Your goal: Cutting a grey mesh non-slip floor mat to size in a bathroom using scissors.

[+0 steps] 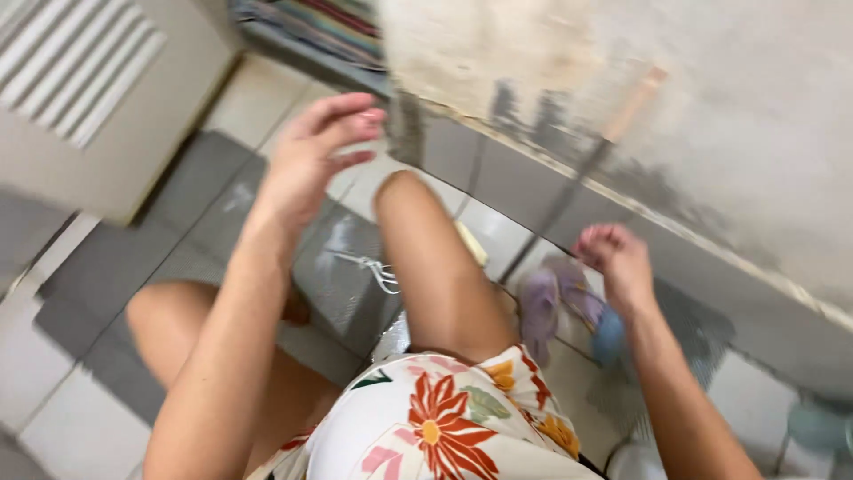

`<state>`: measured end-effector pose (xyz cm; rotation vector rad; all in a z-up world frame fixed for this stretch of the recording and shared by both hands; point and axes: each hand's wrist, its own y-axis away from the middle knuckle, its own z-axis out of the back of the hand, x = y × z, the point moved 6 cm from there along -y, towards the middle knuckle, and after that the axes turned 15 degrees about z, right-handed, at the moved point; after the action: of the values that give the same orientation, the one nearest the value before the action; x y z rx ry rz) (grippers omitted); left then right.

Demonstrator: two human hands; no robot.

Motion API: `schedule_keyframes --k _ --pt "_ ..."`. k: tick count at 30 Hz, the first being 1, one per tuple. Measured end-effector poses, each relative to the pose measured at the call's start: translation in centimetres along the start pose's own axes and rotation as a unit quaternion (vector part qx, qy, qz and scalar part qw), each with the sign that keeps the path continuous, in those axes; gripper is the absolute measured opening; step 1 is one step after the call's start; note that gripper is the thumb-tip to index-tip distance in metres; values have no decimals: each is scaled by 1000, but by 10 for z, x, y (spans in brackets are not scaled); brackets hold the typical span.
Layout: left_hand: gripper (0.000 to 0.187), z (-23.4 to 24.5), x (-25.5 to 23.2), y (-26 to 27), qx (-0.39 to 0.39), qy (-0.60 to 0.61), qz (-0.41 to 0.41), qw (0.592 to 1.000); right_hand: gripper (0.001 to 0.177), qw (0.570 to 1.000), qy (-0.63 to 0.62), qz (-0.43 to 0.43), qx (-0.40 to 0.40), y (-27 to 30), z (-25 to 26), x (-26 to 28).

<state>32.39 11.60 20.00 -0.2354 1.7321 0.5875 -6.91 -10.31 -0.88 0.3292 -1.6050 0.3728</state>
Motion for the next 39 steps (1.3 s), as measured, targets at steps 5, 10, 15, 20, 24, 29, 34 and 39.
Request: schedule_keyframes --k 5,10,15,20,24,29,34,39 --pt "15 111 16 63 -177 51 -16 983 3 977 -31 184 103 -79 -131 120" --pt "7 184 71 115 -293 33 26 955 11 934 -93 278 203 -72 -255 201" --pt "7 212 121 160 -379 7 123 917 13 909 -70 234 337 -42 -359 177" --pt "13 247 182 171 -375 -74 195 903 14 900 -29 107 421 -21 -439 54" --pt "23 281 227 174 -381 -142 275 871 13 904 67 -61 418 -1 -460 -48" --pt "40 264 193 158 -330 -278 289 855 16 853 201 -98 471 3 -441 -226" --pt "54 251 189 157 -287 -468 349 759 35 645 550 -75 525 28 -411 -190" --pt "57 228 168 176 -246 -418 389 784 91 606 632 -2 484 21 -389 -217"
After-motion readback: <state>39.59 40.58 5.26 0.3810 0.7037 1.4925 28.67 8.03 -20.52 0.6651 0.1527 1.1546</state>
